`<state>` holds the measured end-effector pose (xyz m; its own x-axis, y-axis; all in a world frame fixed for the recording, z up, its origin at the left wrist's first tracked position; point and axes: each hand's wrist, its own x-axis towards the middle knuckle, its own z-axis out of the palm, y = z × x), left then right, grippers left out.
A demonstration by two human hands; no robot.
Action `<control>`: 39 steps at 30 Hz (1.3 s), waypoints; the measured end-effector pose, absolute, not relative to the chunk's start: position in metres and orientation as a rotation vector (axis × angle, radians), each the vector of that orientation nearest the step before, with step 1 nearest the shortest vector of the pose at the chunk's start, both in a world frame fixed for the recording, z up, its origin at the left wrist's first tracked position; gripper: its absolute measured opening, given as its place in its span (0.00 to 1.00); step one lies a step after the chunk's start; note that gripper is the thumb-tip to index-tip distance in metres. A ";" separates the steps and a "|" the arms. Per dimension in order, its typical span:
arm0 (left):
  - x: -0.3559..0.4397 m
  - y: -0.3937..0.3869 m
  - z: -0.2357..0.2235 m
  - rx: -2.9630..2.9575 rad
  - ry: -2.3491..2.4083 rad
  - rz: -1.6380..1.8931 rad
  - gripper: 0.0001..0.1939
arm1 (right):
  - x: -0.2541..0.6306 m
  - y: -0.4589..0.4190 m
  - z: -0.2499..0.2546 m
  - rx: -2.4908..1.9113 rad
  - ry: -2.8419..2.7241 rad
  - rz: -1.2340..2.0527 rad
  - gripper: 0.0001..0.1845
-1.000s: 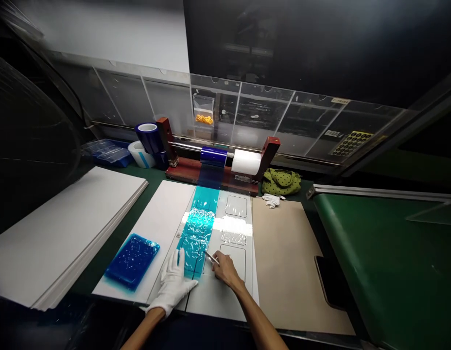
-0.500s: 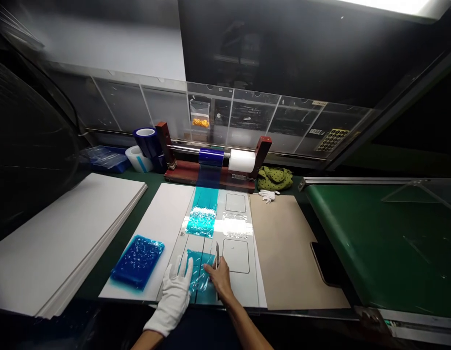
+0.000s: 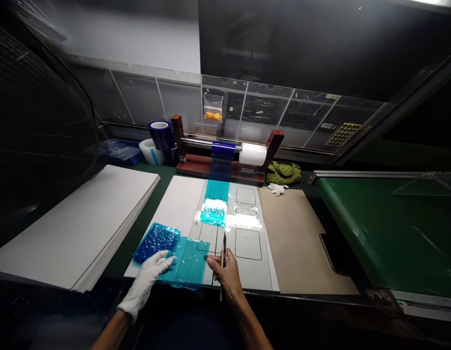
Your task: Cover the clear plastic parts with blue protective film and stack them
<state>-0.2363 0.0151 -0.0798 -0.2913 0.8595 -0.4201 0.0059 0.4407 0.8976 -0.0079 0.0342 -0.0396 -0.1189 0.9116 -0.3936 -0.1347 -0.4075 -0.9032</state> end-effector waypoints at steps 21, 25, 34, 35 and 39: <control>-0.336 0.053 -0.113 0.803 1.915 1.087 0.24 | -0.002 0.023 -0.052 -1.392 -0.981 1.541 0.19; -0.337 0.050 -0.108 0.928 2.156 0.997 0.27 | 0.005 0.027 -0.055 -1.406 -0.979 1.484 0.17; -0.271 0.046 -0.091 1.404 2.549 0.854 0.34 | 0.055 0.043 -0.099 -1.673 -1.147 1.219 0.22; -0.256 0.047 -0.093 1.532 2.534 0.816 0.33 | 0.063 0.044 -0.107 -1.713 -1.185 1.190 0.22; -0.194 0.059 -0.106 1.906 2.370 0.620 0.31 | 0.103 0.054 -0.128 -1.891 -1.383 1.015 0.21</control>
